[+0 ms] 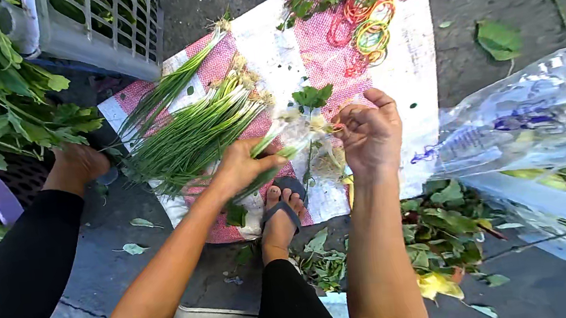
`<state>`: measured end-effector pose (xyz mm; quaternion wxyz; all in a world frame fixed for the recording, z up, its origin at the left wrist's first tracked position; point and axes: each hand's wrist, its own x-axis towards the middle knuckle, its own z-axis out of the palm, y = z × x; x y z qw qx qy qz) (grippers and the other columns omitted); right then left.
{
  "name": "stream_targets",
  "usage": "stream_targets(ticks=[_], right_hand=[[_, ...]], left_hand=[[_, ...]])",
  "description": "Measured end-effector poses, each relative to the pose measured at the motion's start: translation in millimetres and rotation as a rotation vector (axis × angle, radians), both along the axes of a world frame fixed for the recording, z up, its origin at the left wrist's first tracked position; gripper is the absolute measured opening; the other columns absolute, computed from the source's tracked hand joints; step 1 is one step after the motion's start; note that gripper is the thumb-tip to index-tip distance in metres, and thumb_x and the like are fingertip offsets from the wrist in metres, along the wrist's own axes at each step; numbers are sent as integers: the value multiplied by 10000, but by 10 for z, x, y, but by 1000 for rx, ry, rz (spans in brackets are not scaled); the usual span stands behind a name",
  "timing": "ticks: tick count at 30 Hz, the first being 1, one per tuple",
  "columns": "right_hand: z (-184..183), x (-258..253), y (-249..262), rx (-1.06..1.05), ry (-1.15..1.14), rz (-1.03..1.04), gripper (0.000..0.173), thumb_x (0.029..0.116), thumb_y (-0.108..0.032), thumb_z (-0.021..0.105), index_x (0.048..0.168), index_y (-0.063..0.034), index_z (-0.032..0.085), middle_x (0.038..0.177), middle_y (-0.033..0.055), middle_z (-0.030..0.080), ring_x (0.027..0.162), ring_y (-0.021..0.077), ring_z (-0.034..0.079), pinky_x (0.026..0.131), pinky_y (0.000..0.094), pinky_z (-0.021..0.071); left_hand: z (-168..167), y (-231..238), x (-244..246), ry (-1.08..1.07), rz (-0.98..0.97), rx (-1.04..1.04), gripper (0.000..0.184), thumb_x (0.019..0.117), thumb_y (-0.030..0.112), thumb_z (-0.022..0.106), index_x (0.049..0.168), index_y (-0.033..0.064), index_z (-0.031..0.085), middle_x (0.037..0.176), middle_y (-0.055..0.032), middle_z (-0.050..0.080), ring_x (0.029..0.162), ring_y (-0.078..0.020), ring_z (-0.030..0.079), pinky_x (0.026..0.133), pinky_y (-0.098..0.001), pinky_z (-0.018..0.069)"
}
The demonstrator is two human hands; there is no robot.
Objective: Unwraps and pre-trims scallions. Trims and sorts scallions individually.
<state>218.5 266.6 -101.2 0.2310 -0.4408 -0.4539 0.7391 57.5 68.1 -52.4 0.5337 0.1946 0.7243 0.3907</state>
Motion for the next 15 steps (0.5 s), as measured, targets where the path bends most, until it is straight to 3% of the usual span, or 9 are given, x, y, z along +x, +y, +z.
stream_targets(ticks=[1,3,5,7,9,11,13,15], right_hand=[[11,18,-83,18,10,28,358,980,-76,442,1319,-188,457,903,-45,676,751,91,682,640,259,589],[33,74,-230,54,-24,82,329,963,-73,431,1239,-172,582,916,-42,688,787,99,681,646,268,583],[49,133,-386,47,-93,146,297,978,-93,433,1167,-149,654,941,-35,680,786,86,662,623,249,565],[14,184,-555,-44,-125,219,291,1021,-208,447,1207,-152,665,975,-34,680,747,67,624,576,232,519],[-7,191,-750,-126,-123,271,306,1013,-343,587,1238,-150,664,958,-24,684,657,49,582,530,215,487],[44,107,-920,-189,-98,240,155,977,-259,683,1072,-136,694,822,-22,655,549,29,504,479,185,439],[59,47,-972,-199,-115,220,82,1003,-172,657,983,-108,706,768,-18,643,509,13,456,452,161,389],[19,66,-921,-168,-169,259,121,1025,-186,628,987,-106,710,747,-22,624,514,16,462,460,159,394]], left_hand=[[-2,72,59,-43,4,25,178,926,203,772,1032,62,746,880,-69,726,764,-157,676,733,-384,574],[-88,167,110,-138,60,20,176,922,184,768,1046,59,753,905,-51,730,803,-126,676,778,-362,570],[-113,171,127,-224,134,-25,182,927,157,762,1074,51,744,918,-51,724,760,-103,642,689,-303,536],[-105,66,164,-225,158,-29,164,921,167,768,1054,76,735,876,-61,714,655,-99,606,540,-255,477],[-56,-27,215,-189,135,-58,163,911,176,780,1029,83,717,834,-72,683,605,-120,565,499,-265,442],[-20,-78,249,-170,123,-90,202,903,179,789,1068,89,715,852,-76,683,606,-134,548,509,-280,429],[-88,-110,231,-151,134,-69,281,937,242,752,1168,102,677,940,-63,682,667,-112,560,551,-267,443],[-242,-103,152,-37,119,-45,381,1009,353,646,1285,91,637,1097,-81,684,867,-155,640,748,-360,541]])
